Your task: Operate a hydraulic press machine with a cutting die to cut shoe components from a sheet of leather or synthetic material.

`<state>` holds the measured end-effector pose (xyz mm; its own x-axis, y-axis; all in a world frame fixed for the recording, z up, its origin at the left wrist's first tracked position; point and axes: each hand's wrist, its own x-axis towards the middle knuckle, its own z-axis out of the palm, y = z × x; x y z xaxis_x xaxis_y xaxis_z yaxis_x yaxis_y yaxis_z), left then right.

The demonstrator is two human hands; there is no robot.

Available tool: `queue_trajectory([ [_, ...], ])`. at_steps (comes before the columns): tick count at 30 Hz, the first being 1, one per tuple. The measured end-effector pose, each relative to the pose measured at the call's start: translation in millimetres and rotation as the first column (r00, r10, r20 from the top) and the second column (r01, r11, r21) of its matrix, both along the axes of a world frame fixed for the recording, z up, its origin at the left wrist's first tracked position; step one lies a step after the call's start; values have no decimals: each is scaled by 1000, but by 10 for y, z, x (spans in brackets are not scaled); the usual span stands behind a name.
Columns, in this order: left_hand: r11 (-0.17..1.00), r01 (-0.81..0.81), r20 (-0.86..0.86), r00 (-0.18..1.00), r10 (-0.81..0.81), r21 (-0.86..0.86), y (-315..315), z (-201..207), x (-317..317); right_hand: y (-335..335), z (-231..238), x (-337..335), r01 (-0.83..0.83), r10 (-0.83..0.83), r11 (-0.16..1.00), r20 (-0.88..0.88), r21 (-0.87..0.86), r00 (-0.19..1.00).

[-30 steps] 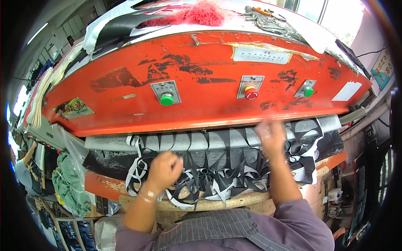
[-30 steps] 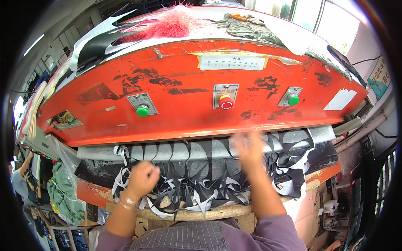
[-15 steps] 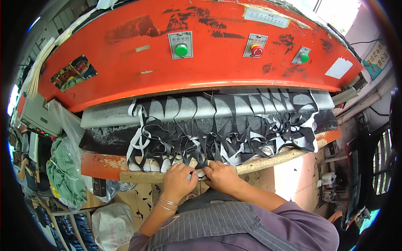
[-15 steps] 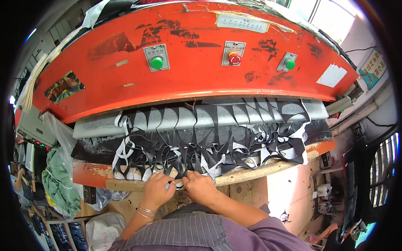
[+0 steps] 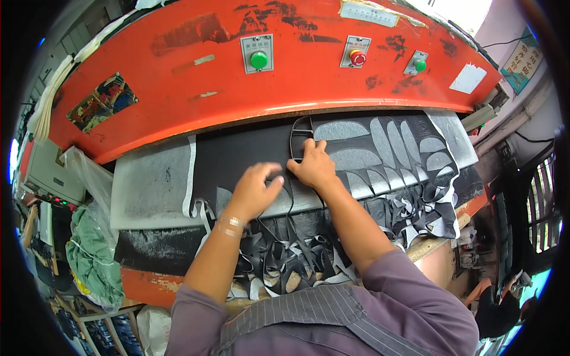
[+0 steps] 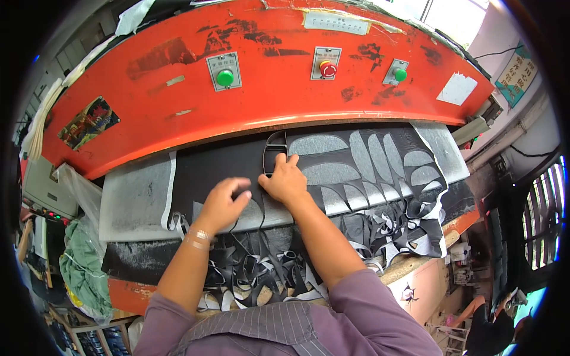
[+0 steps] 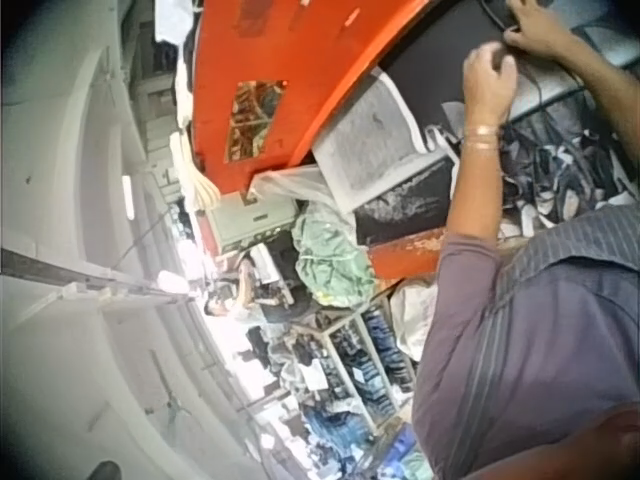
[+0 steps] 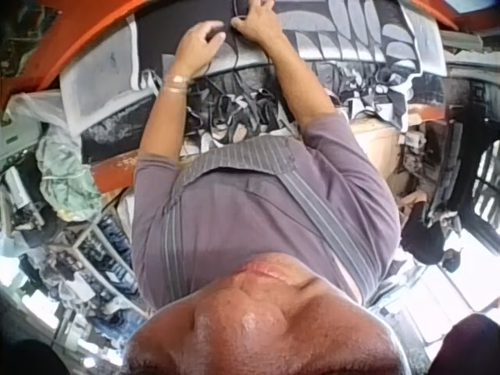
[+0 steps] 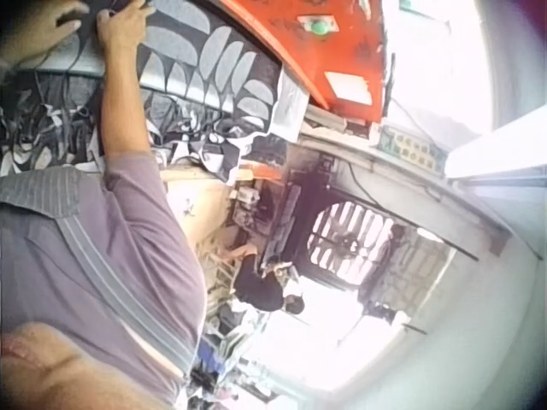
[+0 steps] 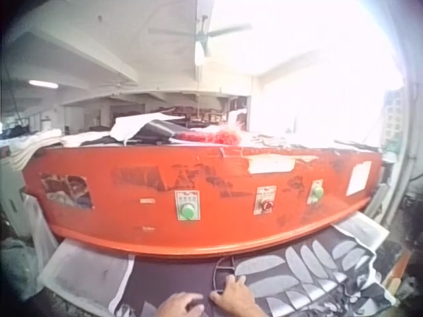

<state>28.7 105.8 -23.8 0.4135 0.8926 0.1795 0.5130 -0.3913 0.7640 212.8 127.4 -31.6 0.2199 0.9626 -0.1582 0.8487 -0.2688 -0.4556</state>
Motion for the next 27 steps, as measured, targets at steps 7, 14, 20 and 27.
queue_trajectory([
  [7,967,-253,111,962,249,24,256,-480,169,-212,269,316,-15,72,994,-549,107,833],
  [14,956,-277,56,957,284,-101,314,-561,37,-141,-2,-437,-81,101,982,-113,173,988],
  [20,981,-194,-135,971,195,22,249,-430,-53,-525,-274,-308,-238,203,880,129,410,971],
  [27,973,-220,-146,963,228,66,219,-334,-145,-523,-229,-367,-277,261,829,102,486,960],
])
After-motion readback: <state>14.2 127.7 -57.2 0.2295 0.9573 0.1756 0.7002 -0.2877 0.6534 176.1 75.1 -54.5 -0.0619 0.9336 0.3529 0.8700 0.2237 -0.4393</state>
